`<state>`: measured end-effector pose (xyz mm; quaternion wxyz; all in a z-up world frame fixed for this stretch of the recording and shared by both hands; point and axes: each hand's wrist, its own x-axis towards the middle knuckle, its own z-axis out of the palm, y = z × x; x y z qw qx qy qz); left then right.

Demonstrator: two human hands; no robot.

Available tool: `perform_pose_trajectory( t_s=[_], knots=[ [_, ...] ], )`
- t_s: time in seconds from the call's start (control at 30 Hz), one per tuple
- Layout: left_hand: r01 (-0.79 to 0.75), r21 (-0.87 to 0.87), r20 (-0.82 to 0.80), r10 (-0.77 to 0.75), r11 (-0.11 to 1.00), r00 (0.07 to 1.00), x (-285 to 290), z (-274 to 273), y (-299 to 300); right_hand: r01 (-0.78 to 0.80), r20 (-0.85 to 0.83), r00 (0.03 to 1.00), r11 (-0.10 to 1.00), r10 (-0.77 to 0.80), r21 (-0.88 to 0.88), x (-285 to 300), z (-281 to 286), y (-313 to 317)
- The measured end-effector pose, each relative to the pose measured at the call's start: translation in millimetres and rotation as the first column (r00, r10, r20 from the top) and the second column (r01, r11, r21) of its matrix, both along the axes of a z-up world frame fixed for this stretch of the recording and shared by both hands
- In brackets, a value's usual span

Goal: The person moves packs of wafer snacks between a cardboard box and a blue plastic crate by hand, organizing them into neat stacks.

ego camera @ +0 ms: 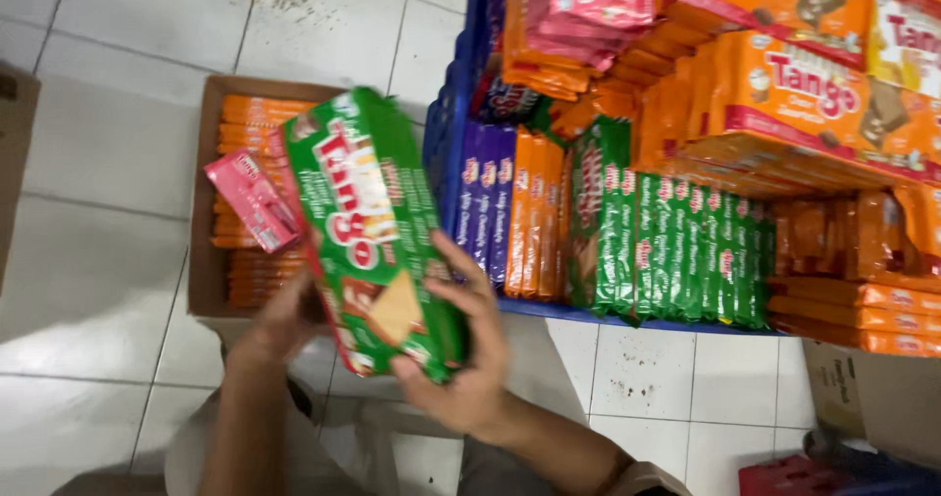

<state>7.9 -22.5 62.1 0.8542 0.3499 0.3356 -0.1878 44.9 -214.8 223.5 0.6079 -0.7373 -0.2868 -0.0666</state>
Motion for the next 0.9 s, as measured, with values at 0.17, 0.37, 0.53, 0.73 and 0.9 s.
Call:
perform_pose_trajectory(
  t_s=[0.17, 0.37, 0.53, 0.73, 0.9],
  knots=[
    [-0.067, 0.374, 0.253, -0.033, 0.925, 0.967, -10.9, 58.3, 35.0, -0.194, -0.119, 0.972, 0.976, 0.205, 0.100, -3.7, -87.6, 45.5],
    [-0.214, 0.628, 0.182, 0.127, 0.748, 0.975, 32.4, -22.0, 68.0, -0.184, -0.200, 0.969, 0.966, 0.147, -0.179, 18.4, -136.0, 67.6],
    [0.035, 0.865, -0.119, 0.137, 0.501, 0.983, 42.2, -126.7, 62.2, -0.207, -0.281, 0.949, 0.957, 0.146, -0.202, 17.8, -164.6, 69.7],
    [0.177, 0.920, -0.205, 0.046, 0.351, 0.978, 72.1, -178.7, 40.5, -0.218, -0.382, 0.916, 0.951, 0.123, -0.218, 19.5, -173.8, 72.3],
    [0.271, 0.945, -0.283, 0.042, 0.185, 0.958, 130.5, -215.5, 69.8, -0.222, -0.472, 0.873, 0.962, 0.124, -0.158, 27.7, -164.5, 76.8]
  ],
)
